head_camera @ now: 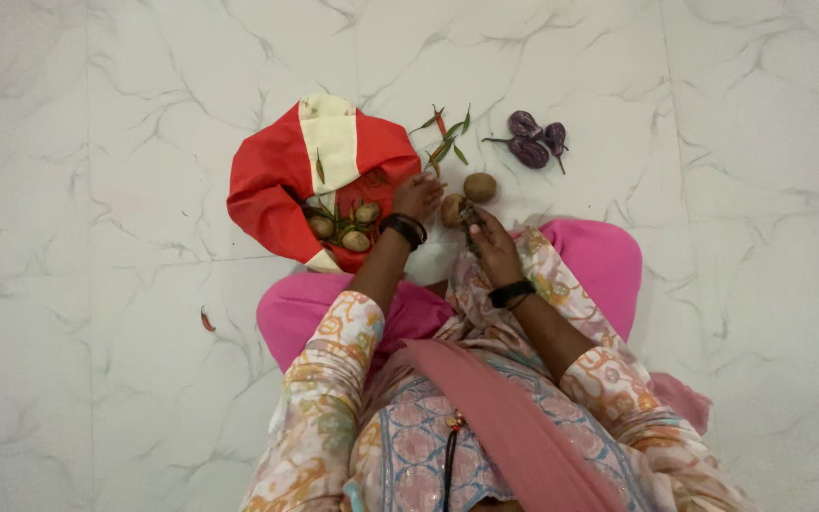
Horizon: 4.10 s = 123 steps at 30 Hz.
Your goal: The person sits on the floor and sorts vegetables from a red and white bag, placing potatoes, eggplants, and chilies onto the floor. The person handles the items one by one, separating them into small piles.
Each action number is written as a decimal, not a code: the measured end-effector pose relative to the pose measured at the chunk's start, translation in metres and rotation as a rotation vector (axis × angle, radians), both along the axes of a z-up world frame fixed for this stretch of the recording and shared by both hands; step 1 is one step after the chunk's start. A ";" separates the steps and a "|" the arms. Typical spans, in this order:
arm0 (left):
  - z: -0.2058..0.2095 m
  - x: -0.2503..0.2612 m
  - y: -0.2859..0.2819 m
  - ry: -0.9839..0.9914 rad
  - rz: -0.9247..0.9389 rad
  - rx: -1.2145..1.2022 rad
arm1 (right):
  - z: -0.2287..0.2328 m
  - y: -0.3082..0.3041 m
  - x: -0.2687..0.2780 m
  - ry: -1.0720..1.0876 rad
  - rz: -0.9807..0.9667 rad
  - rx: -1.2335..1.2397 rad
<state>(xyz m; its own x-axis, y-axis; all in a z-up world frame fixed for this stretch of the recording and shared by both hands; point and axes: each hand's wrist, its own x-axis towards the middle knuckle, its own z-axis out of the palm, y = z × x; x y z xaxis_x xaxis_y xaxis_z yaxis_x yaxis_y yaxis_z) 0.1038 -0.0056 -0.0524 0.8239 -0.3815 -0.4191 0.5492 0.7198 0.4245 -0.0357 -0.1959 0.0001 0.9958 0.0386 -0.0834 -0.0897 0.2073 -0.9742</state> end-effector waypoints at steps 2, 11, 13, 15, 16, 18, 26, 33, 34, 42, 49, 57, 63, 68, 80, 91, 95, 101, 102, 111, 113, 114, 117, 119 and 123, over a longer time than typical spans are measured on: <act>0.025 0.026 -0.003 -0.114 0.060 0.351 | 0.005 0.001 -0.001 -0.008 0.029 0.063; 0.078 0.043 0.088 -0.438 -0.285 1.488 | 0.025 0.007 -0.001 0.201 0.100 0.083; 0.065 0.028 0.119 -0.506 -0.419 1.719 | 0.030 0.007 -0.001 0.176 0.118 0.023; 0.053 0.011 0.144 -0.303 -0.708 1.936 | 0.035 0.009 -0.004 0.169 0.134 -0.040; 0.050 0.008 0.149 -0.265 -0.717 1.993 | 0.038 0.009 -0.004 0.177 0.142 -0.073; 0.051 0.004 0.150 -0.184 -0.727 2.110 | 0.043 0.009 -0.005 0.174 0.152 -0.106; 0.082 -0.010 0.081 -0.104 -1.078 1.968 | 0.048 0.013 -0.008 0.164 0.161 -0.111; 0.041 -0.006 0.073 -0.343 -0.889 1.997 | 0.047 0.013 -0.007 0.184 0.182 -0.218; 0.042 -0.005 0.078 -0.333 -0.762 2.008 | 0.051 0.013 -0.009 0.189 0.180 -0.240; 0.120 -0.023 0.099 -0.016 -1.034 2.113 | 0.065 0.015 -0.010 0.183 0.199 -0.324; 0.141 -0.035 0.087 0.056 -1.250 2.118 | 0.067 0.013 -0.011 0.196 0.180 -0.317; 0.102 -0.031 0.085 0.018 -1.306 2.113 | 0.065 0.016 -0.009 0.225 0.199 -0.306; 0.053 -0.024 0.110 -0.030 -1.092 2.222 | 0.051 0.013 -0.011 0.184 0.184 -0.260; 0.028 -0.010 0.131 -0.040 -0.800 2.303 | 0.050 0.013 -0.009 0.194 0.187 -0.280; 0.077 -0.016 0.124 -0.198 -0.365 2.339 | 0.058 0.011 -0.011 0.179 0.203 -0.349; 0.107 -0.027 0.119 -0.266 0.034 2.163 | 0.028 0.008 -0.013 0.167 0.183 -0.078; 0.114 -0.027 0.110 -0.295 0.149 2.041 | 0.029 0.002 -0.002 0.212 0.151 -0.014; 0.077 -0.027 0.112 -0.322 0.332 1.771 | 0.017 0.000 0.002 0.190 0.072 0.201; 0.071 -0.026 0.114 -0.284 0.306 1.739 | 0.016 -0.001 0.001 0.206 0.069 0.232; 0.034 -0.060 0.070 -0.838 0.131 1.751 | 0.018 -0.008 0.002 0.259 -0.014 0.447; 0.037 -0.076 0.053 -0.753 -0.066 1.693 | 0.018 -0.007 0.002 0.288 -0.053 0.462; 0.038 -0.083 0.044 -0.769 -0.076 1.638 | 0.016 -0.007 0.003 0.269 -0.048 0.407; 0.040 -0.102 0.016 -0.737 -0.045 1.083 | 0.012 -0.006 0.003 0.208 -0.016 0.280; 0.038 -0.113 0.006 -0.611 -0.091 1.140 | 0.010 -0.003 0.003 0.167 0.036 0.241; 0.035 -0.120 0.004 -0.390 -0.159 1.039 | 0.010 0.000 -0.002 0.101 0.112 -0.102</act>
<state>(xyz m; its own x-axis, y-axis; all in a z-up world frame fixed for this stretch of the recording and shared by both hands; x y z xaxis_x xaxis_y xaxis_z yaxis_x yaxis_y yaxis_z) -0.0160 -0.0011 -0.0178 0.9413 -0.1090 -0.3194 0.3019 -0.1506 0.9414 -0.0381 -0.1963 0.0098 0.9719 0.1355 -0.1923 -0.2054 0.0905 -0.9745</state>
